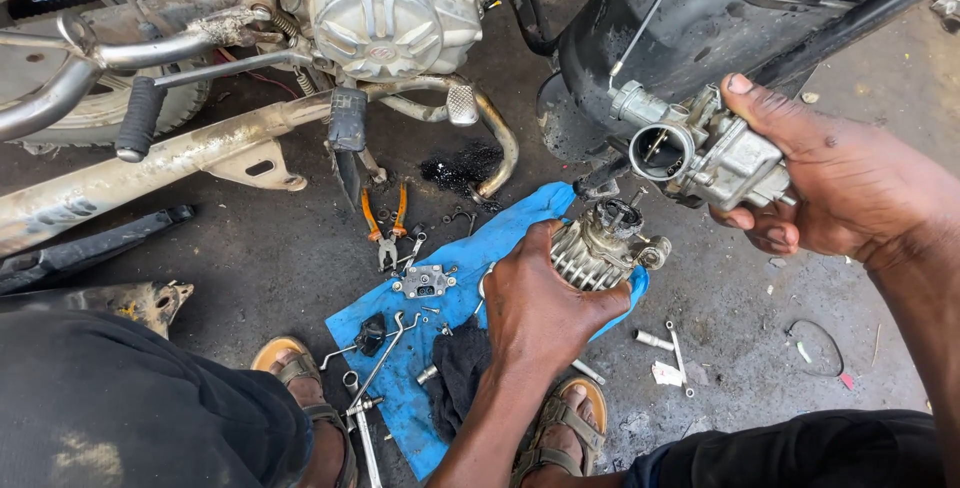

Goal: The person is inspecting various motorcycle engine components, specifically the cylinder head and the carburetor, by picking them up and examining them from different angles.

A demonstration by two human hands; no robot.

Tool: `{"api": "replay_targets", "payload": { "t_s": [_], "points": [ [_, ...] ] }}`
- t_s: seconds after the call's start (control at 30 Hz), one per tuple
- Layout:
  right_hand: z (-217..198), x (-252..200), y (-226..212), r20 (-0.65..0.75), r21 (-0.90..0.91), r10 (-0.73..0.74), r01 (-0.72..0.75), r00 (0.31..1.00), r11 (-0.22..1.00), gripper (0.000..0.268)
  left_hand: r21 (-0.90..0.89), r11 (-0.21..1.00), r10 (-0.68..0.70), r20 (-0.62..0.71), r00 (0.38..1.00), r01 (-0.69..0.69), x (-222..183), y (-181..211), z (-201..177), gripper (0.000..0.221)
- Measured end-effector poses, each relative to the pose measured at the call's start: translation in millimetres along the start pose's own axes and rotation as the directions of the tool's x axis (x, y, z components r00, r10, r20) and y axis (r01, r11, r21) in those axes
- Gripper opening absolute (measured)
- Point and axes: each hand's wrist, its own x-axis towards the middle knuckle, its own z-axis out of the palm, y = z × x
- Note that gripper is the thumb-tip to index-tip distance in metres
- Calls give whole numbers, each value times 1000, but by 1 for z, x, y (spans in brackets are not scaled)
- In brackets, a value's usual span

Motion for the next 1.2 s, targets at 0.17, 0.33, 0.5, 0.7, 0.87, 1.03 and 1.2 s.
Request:
{"api": "replay_targets", "payload": {
  "t_s": [0.17, 0.33, 0.5, 0.7, 0.87, 1.03, 1.2],
  "points": [
    [2, -2, -1, -3, -8, -13, 13, 1000, 1000, 67, -12, 1000, 6, 9, 1000, -6, 1, -2, 1, 90],
    [3, -1, 0, -13, -3, -20, 20, 1000, 1000, 65, -15, 1000, -21, 46, 999, 22, 2, -7, 5, 96],
    [4, -2, -1, 5, -11, -36, 36, 999, 999, 66, -3, 999, -45, 25, 999, 45, 1, 2, -1, 87],
    [8, -5, -4, -19, -31, -32, 31, 999, 999, 66, -12, 998, -63, 30, 998, 63, 1, 4, -3, 86],
    [12, -7, -8, -80, -33, 14, -17, 997, 999, 68, -16, 999, -36, 3, 999, 36, 1, 0, 3, 88],
    [12, -7, -6, -104, -33, 21, -25, 994, 999, 67, -33, 999, -30, 4, 1000, 30, 0, -1, 4, 87],
    [16, -11, -10, -128, -52, 48, -55, 991, 997, 69, -47, 999, -27, 5, 1000, 27, 0, -2, 5, 90]
  ]
}}
